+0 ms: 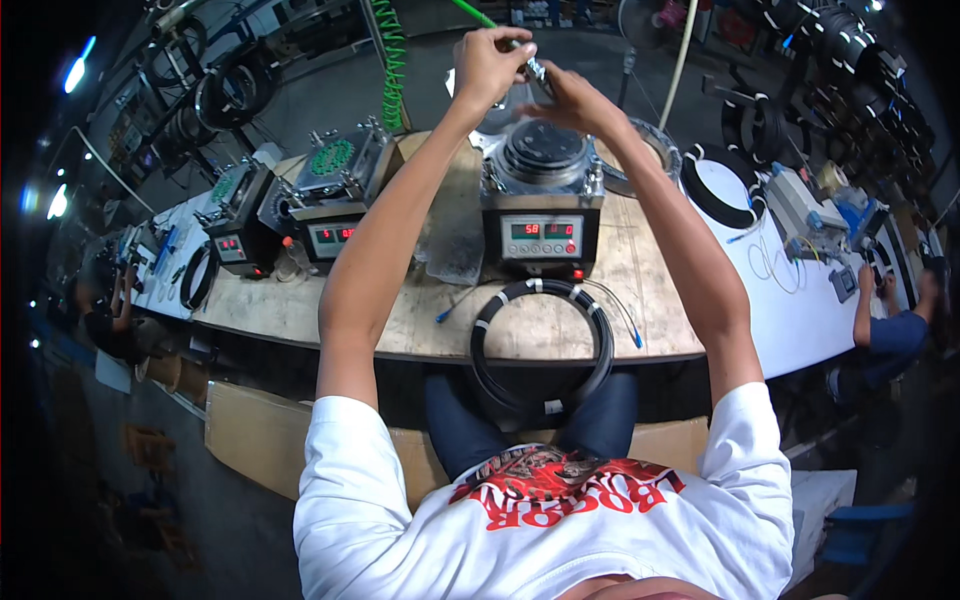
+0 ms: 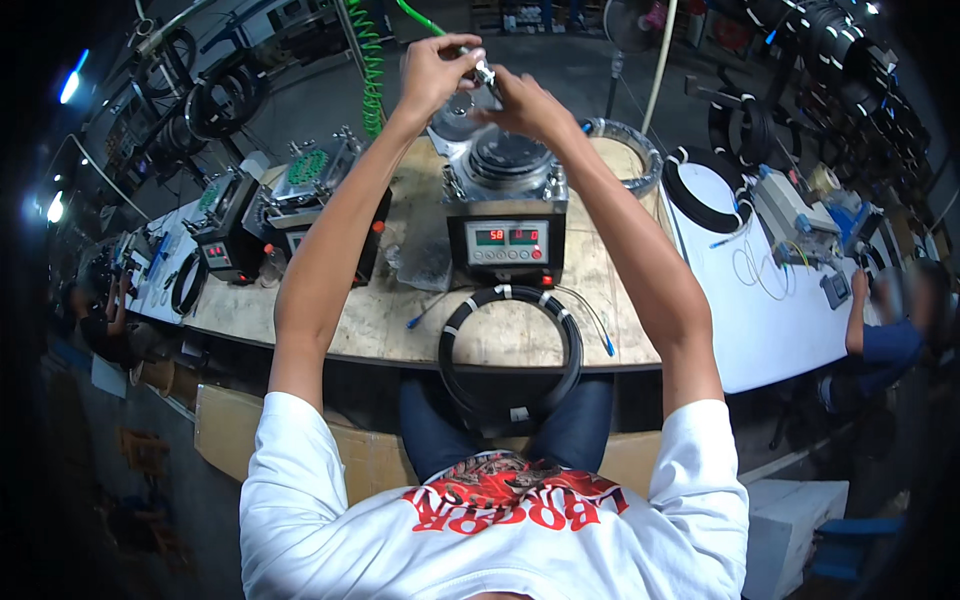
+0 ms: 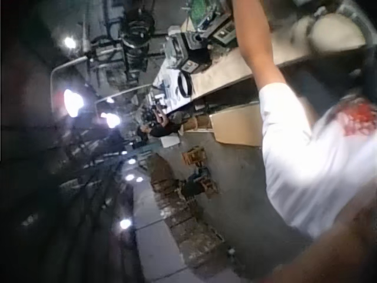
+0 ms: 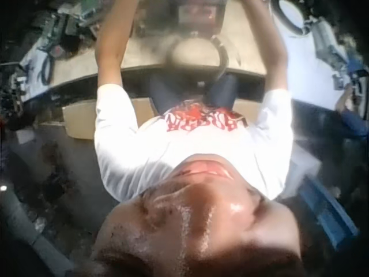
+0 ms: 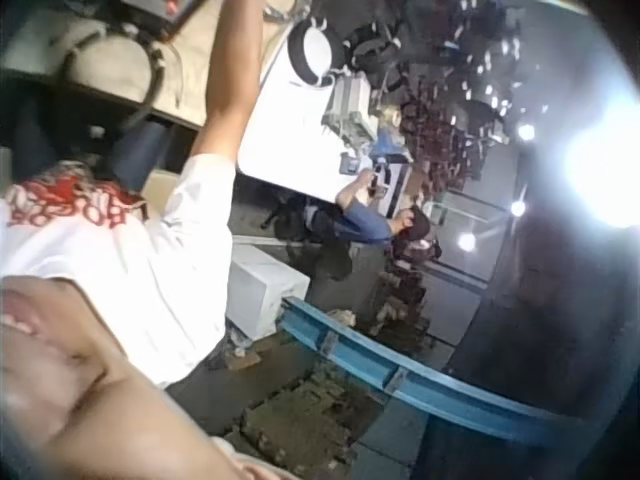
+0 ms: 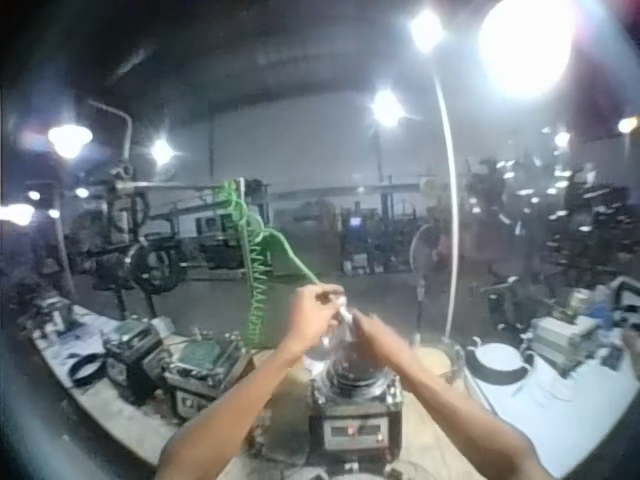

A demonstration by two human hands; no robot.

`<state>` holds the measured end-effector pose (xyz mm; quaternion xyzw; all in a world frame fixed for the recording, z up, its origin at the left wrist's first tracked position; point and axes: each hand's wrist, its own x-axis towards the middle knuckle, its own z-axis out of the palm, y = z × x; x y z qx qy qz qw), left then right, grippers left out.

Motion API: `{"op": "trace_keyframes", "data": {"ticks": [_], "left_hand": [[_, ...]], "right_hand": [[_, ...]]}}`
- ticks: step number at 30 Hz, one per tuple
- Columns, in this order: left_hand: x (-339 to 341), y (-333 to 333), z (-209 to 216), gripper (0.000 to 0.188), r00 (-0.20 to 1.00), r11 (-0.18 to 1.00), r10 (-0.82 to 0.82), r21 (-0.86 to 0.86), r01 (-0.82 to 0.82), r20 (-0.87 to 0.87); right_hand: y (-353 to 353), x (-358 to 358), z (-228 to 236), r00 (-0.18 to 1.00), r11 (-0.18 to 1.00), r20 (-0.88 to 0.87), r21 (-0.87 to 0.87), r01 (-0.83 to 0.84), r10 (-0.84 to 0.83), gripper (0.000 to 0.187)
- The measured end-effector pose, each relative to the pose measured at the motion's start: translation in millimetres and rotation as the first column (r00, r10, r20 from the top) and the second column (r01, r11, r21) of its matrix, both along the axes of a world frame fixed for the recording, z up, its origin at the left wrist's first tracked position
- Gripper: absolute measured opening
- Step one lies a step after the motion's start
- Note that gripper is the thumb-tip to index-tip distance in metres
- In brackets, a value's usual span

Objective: Operator uses a pneumatic press machine to attach connectors to heavy industrial cables.

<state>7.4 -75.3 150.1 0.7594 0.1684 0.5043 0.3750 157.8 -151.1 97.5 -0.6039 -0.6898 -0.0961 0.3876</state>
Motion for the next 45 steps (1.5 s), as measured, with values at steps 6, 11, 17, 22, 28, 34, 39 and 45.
{"op": "trace_keyframes", "data": {"ticks": [6,11,17,22,28,34,39,45], "left_hand": [[8,-3,-1,0.020,0.996,0.983,-0.042,0.183,0.027,0.081],[-14,37,-84,0.010,0.854,0.865,0.395,0.176,-0.470,0.338],[-2,95,-156,0.036,0.904,0.921,0.386,0.012,-0.390,-0.184],[15,73,-174,0.045,0.907,0.911,0.408,-0.027,-0.413,-0.100],[-1,13,-162,0.086,0.843,0.892,0.394,-0.069,-0.447,-0.366],[-6,22,-157,0.086,0.759,0.884,0.383,-0.028,-0.466,-0.527],[-7,12,-151,0.084,0.747,0.880,0.420,0.030,-0.474,-0.515],[-8,15,-154,0.083,0.717,0.867,0.466,0.103,-0.488,-0.519]], "right_hand": [[9,3,17,0.961,0.993,-0.252,-0.072,0.097,-0.112,0.026],[-16,0,20,0.857,0.973,-0.501,-0.110,-0.201,0.120,0.027],[-23,-35,18,0.773,0.945,-0.609,-0.112,-0.306,0.178,0.024],[-20,-36,10,0.750,0.967,-0.642,-0.053,-0.247,0.157,0.024],[-19,-45,7,0.726,0.967,-0.652,0.045,-0.250,0.218,0.027],[-11,-16,0,0.845,0.994,-0.528,-0.026,-0.110,0.080,0.029],[-12,-18,-1,0.801,0.987,-0.592,-0.052,-0.152,0.092,0.029],[-13,-13,-1,0.791,0.982,-0.606,-0.083,-0.168,0.084,0.026]]}}
